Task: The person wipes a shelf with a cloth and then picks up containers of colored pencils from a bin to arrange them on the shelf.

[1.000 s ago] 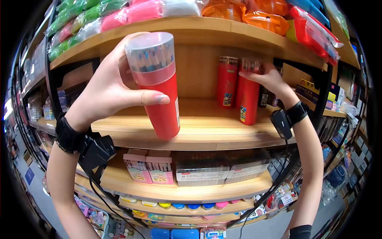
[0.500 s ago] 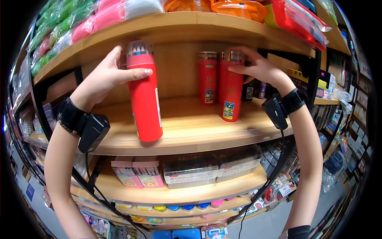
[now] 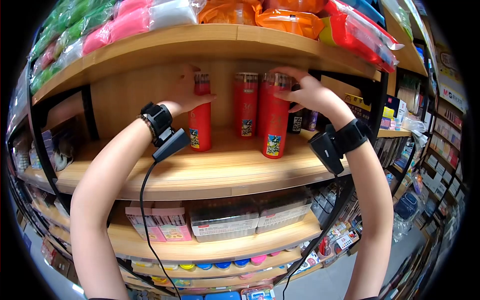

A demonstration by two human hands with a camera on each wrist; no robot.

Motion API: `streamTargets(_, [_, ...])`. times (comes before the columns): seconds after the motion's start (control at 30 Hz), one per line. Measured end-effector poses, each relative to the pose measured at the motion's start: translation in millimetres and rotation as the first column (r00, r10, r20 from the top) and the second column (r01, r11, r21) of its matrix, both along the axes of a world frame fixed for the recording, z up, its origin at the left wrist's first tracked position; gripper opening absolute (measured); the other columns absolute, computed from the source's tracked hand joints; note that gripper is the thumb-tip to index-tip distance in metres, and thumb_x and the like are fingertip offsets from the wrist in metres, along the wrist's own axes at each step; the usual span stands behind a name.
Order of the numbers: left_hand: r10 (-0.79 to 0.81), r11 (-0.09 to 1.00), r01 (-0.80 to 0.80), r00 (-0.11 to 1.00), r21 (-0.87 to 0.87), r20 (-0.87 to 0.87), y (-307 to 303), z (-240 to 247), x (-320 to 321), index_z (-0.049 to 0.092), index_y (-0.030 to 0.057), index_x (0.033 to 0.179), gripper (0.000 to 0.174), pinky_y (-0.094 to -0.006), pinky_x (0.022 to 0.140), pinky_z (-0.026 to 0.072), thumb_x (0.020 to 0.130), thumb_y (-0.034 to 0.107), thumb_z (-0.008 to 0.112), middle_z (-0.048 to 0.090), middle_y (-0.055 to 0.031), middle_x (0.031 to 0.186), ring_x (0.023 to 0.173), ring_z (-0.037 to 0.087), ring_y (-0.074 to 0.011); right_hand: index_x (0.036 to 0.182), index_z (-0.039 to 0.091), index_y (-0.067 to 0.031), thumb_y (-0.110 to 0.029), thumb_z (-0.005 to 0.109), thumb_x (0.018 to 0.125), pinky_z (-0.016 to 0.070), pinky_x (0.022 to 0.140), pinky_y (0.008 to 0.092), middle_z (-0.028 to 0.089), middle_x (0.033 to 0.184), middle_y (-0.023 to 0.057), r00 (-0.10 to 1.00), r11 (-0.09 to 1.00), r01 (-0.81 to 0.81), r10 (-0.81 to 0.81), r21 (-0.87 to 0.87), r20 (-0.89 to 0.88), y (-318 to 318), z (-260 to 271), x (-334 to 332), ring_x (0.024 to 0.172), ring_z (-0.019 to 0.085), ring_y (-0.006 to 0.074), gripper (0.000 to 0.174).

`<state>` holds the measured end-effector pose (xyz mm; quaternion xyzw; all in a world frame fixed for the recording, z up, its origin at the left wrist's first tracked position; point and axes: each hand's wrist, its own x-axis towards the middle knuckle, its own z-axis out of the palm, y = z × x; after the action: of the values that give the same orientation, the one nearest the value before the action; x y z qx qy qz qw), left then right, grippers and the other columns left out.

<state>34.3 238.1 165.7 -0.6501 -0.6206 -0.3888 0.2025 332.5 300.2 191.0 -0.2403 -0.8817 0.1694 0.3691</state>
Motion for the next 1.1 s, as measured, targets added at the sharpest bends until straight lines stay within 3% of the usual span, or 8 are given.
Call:
streamTargets(0.17, [-0.234,0.875,0.158,0.965,-0.457,-0.115,-32,37,-11,0.029,-0.0015,0.134,0.081,-0.0347,0.084,0.0484,0.074,0.028,0.075,0.050,-0.0217,0.125,0.104,0.058,-0.0269,0.132,0.043,-0.0129,-0.010,0.066,0.080,0.0591,0.067,0.0295,0.060,0.112,0.0141,0.997,0.998,0.070,-0.070,0.011,0.039,-6,-3,-3,0.091,0.063,0.0203,0.056])
streamTargets(0.27, [-0.297,0.858,0.253,0.954,-0.446,-0.029,-45,42,-17,0.027,-0.0030,0.135,0.079,-0.0305,0.081,0.0494,0.076,0.020,0.074,0.050,-0.0204,0.126,0.101,0.059,-0.0232,0.134,0.038,-0.0161,-0.010,0.069,0.078,0.0583,0.070,0.0302,0.059,0.111,0.0119,0.988,0.994,0.111,-0.113,0.021,0.102,-9,-5,-6,0.095,0.061,0.0189,0.065])
streamTargets(0.5, [-0.252,0.949,0.168,0.912,-0.268,-0.322,15,33,-30,0.034,-0.0007,0.131,0.076,-0.0338,0.080,0.0492,0.073,0.023,0.077,0.055,-0.0187,0.117,0.096,0.060,-0.0253,0.135,0.029,-0.0149,-0.015,0.076,0.070,0.0524,0.072,0.0332,0.061,0.104,0.0168,0.978,0.929,0.138,-0.181,0.342,0.099,1,-18,-22,0.092,0.061,0.0233,0.081])
streamTargets(0.53, [-0.217,0.958,0.129,0.909,-0.256,-0.354,23,33,-27,0.035,-0.0004,0.130,0.075,-0.0353,0.080,0.0489,0.072,0.024,0.077,0.056,-0.0196,0.115,0.096,0.059,-0.0274,0.137,0.023,-0.0122,-0.013,0.076,0.068,0.0453,0.087,0.0390,0.059,0.107,0.0273,0.975,0.949,0.152,-0.190,0.275,0.119,-9,-17,-22,0.102,0.058,0.0382,0.087])
streamTargets(0.63, [-0.112,0.975,0.016,0.899,-0.223,-0.424,36,38,-15,0.039,-0.0003,0.126,0.074,-0.0389,0.081,0.0477,0.070,0.028,0.078,0.057,-0.0224,0.111,0.097,0.058,-0.0331,0.138,0.020,-0.0128,-0.014,0.076,0.069,0.0460,0.086,0.0395,0.058,0.106,0.0292,0.966,0.953,0.207,-0.235,0.222,0.109,-5,-19,-19,0.101,0.059,0.0385,0.088])
streamTargets(0.73, [-0.055,0.979,-0.037,0.896,-0.199,-0.441,62,36,-14,0.040,-0.0004,0.125,0.072,-0.0404,0.084,0.0469,0.070,0.028,0.078,0.057,-0.0236,0.109,0.099,0.056,-0.0367,0.138,0.020,-0.0140,-0.015,0.076,0.070,0.0459,0.087,0.0393,0.059,0.103,0.0278,0.982,0.964,0.158,-0.177,0.215,0.071,-1,-23,-11,0.101,0.058,0.0382,0.087])
streamTargets(0.9, [-0.005,0.998,-0.023,0.915,-0.063,-0.404,110,18,-27,0.038,0.0005,0.129,0.074,-0.0420,0.089,0.0454,0.071,0.024,0.077,0.054,-0.0249,0.114,0.103,0.054,-0.0409,0.138,0.017,-0.0149,-0.014,0.073,0.075,0.0543,0.056,0.0328,0.061,0.093,0.0232,0.960,0.965,0.259,-0.262,0.037,0.104,-20,-19,-16,0.059,0.065,0.0222,0.084])
streamTargets(1.1, [-0.027,1.000,0.027,0.968,-0.004,-0.248,118,0,-24,0.036,0.0056,0.133,0.074,-0.0433,0.091,0.0448,0.072,0.022,0.075,0.051,-0.0256,0.120,0.106,0.052,-0.0423,0.138,0.016,-0.0170,-0.008,0.071,0.076,0.0577,0.058,0.0293,0.057,0.105,0.0199,0.982,0.989,0.147,-0.142,-0.026,0.124,-17,-14,-35,0.067,0.065,0.0176,0.084])
